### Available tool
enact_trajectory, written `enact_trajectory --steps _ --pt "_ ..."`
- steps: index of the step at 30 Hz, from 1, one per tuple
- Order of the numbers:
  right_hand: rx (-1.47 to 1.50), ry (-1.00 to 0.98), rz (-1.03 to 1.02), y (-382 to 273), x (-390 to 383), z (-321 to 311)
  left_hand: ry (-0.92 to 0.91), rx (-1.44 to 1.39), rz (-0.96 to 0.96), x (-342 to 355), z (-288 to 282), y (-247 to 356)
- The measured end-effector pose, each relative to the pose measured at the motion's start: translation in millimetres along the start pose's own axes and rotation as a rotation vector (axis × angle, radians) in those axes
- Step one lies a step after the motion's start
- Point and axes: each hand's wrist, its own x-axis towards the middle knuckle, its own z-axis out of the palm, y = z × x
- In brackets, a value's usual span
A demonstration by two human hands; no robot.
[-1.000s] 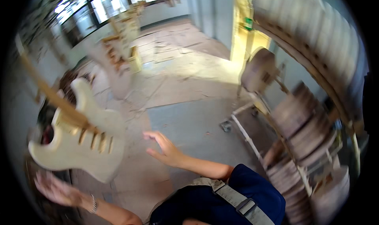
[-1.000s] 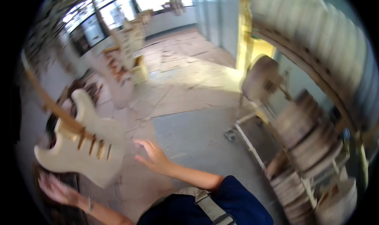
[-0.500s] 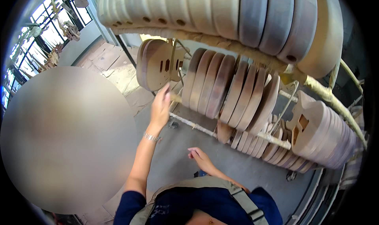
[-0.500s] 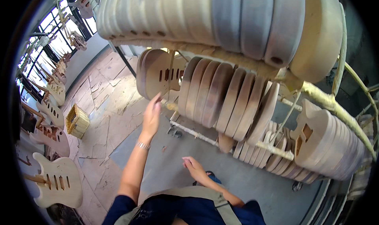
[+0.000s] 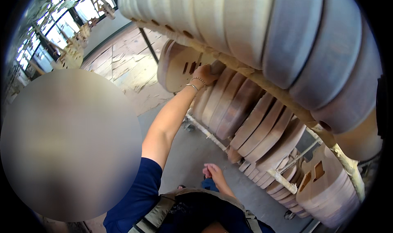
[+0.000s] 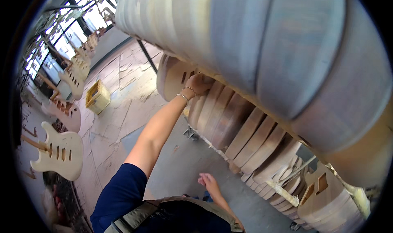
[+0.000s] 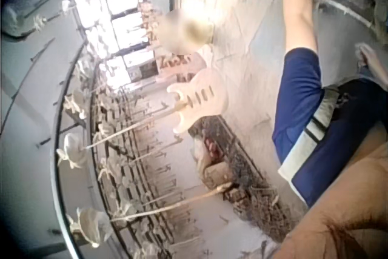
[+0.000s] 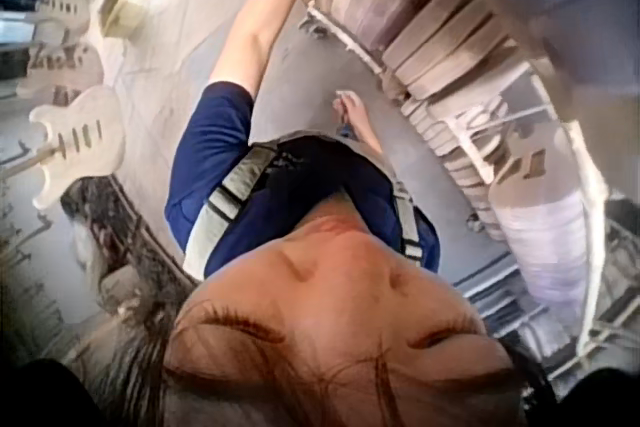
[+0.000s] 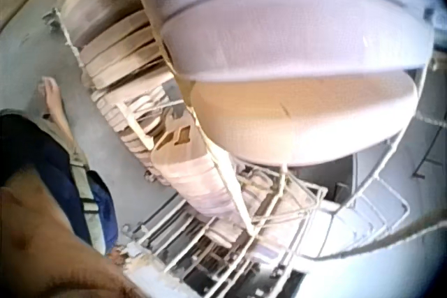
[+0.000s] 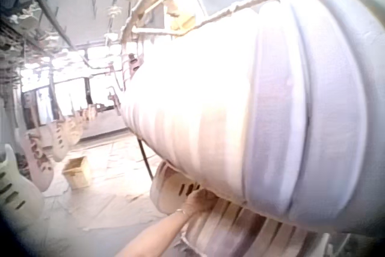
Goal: The person uses a hand tool to carve and smooth the surface of a wooden piece shaped like a guitar body. They repeatedly scrape the wood, rotate the piece to work on different sides, and place it on a rack of similar items before picking it up again to continue the process.
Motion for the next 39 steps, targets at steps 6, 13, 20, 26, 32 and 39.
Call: enact_trajectory --steps 6,13,20,26,32,39 --pt "0.687 -0.103 0.037 -11.9 129.6 29.8 0.137 -0.098 -0.040 -124.6 -60.9 -12.3" --pt "0.787 -0.118 0.004 16.5 213.7 52.6 0.187 -0.476 -0.412 -301.3 -85.4 -66.8" --pt "0.459 -0.101 0.152 51.8 220.9 55.4 0.238 -0.836 -0.693 -468.3 -96.8 -108.7" --pt "0.295 -0.654 -0.020 54.2 182.3 92.0 0.072 -0.516 -0.490 -503.2 -181.7 -78.9" --pt "-0.108 -1.242 -0.015 16.8 116.5 222.8 0.827 -1.009 -0.349 -557.6 -201.6 -44.5" --pt "-1.013 -0.780 -1.460 -58.8 -63.0 415.3 1.285 -0.616 -0.378 -698.8 -198.9 -30.3"
